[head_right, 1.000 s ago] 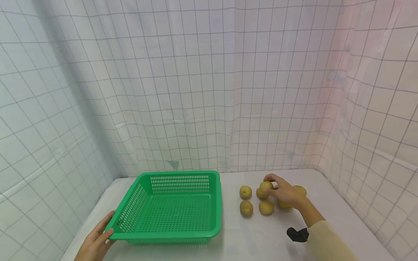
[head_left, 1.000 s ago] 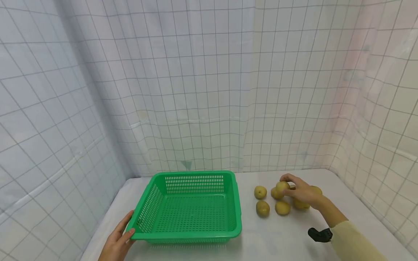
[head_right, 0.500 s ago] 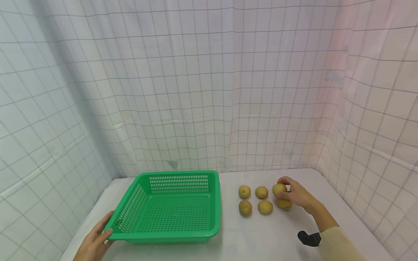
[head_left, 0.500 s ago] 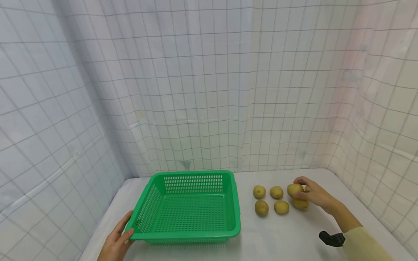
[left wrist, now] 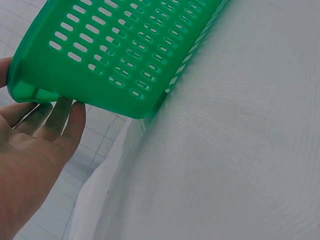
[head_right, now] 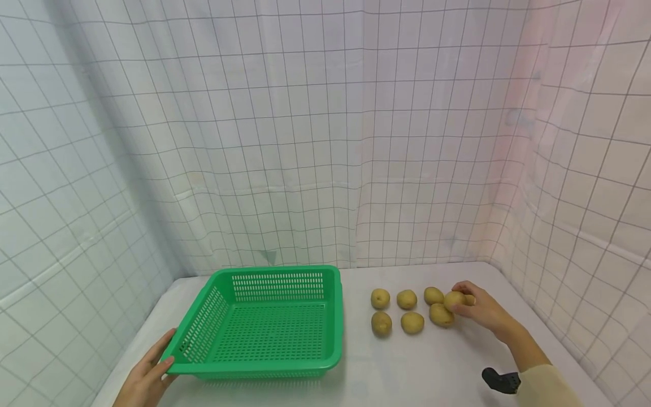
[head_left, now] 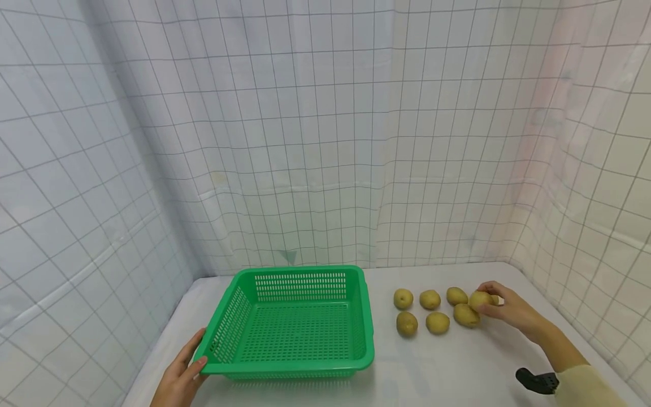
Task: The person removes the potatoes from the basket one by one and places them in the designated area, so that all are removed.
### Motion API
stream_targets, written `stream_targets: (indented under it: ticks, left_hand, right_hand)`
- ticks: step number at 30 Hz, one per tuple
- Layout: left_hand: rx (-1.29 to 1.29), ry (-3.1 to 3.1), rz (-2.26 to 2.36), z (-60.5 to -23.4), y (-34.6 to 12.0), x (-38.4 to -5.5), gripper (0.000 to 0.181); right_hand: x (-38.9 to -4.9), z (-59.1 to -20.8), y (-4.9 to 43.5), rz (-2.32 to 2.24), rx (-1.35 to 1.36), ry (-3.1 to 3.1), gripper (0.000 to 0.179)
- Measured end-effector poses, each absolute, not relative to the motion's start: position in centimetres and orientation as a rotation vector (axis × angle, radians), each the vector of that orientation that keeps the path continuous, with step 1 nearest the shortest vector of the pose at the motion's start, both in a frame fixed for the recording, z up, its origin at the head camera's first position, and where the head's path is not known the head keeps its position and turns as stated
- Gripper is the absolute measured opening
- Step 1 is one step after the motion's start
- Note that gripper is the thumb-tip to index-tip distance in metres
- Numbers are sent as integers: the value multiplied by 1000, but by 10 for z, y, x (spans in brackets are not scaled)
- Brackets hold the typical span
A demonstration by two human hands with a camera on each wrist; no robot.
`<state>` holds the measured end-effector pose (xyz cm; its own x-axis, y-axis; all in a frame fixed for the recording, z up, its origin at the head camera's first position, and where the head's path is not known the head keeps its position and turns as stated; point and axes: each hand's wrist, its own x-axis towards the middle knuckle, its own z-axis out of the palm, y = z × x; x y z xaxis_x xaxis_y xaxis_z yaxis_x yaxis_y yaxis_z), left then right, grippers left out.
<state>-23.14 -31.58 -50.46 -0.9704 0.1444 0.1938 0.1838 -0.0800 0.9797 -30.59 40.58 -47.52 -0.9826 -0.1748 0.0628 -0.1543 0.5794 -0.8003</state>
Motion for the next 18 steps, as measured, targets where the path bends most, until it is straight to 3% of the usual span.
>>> stream_targets:
  ticks: [18]
  left_hand:
    - [-409,-2092,-2278,-504,-315,-230,68]
  right_hand:
    - [-287,-491,439,-1347,-151,2780,58]
